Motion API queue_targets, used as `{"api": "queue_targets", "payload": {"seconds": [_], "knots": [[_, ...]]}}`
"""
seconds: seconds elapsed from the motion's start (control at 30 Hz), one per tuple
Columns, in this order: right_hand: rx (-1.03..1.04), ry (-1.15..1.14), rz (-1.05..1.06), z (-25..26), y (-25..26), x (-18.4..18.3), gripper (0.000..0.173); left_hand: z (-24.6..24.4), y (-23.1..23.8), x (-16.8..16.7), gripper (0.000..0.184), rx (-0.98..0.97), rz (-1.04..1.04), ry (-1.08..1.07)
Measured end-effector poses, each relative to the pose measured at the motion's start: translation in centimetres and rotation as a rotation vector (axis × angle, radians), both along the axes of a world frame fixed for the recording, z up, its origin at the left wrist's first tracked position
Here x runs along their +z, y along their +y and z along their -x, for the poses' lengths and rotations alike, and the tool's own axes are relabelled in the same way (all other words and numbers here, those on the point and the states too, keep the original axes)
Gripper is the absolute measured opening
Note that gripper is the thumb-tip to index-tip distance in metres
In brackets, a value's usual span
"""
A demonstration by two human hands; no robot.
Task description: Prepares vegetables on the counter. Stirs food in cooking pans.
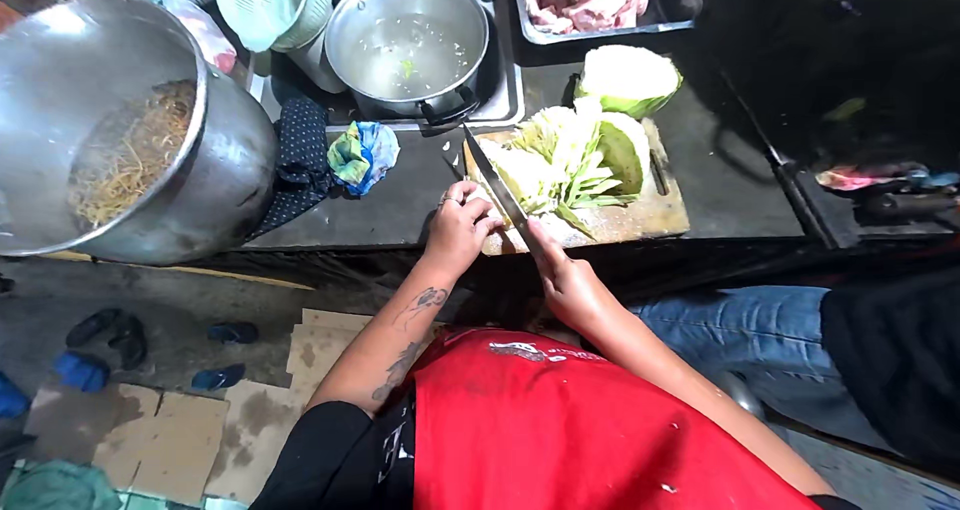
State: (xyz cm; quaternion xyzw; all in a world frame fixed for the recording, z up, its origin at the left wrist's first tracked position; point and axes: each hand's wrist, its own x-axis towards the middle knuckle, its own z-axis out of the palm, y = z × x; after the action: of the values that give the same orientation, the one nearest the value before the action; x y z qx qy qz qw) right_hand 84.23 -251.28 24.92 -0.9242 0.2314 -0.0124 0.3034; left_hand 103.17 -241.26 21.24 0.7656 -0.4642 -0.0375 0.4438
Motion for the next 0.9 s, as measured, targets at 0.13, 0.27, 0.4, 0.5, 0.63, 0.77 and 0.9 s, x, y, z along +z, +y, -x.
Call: {"api": "queue_targets", "payload": {"seconds": [0.13,0.27,0.4,0.5,0.63,0.77,0.9], "knots": [[0.015,0.066,-0.004,-0.4,-0.1,0.2,0.066,0.2,0.0,0.3,0.018,0.022,-0.013,0.045],[0.018,0.075,-0.017,-1.2,-0.3,0.3,0.07,0.2,-0.1,0.2,0.018,0.033,-0.013,0.06],[0.004,0.076,-0.013,-2.2,-0.2,-0.4,0.072,0.0,-0.2,0.3,0.017,0.044,-0.025,0.06],[0.017,0.094,0.005,-2.6,-0.2,-0.3,0.072,-0.2,-0.3,0.3,0.016,0.033,-0.026,0.056],[0.022,0.145,0.012,-2.9,-0.2,0.2,0.073,-0.5,-0.3,0.4,0.016,0.024,-0.03,0.044],[0.016,0.141,0.008,-3.1,-0.2,0.2,0.073,-0.6,-0.3,0.4,0.017,0.017,-0.048,0.04],[0.046,0.217,-0.013,-2.9,-0.5,1.4,0.072,-0.7,-0.1,0.9,0.017,-0.012,-0.066,0.023]]}}
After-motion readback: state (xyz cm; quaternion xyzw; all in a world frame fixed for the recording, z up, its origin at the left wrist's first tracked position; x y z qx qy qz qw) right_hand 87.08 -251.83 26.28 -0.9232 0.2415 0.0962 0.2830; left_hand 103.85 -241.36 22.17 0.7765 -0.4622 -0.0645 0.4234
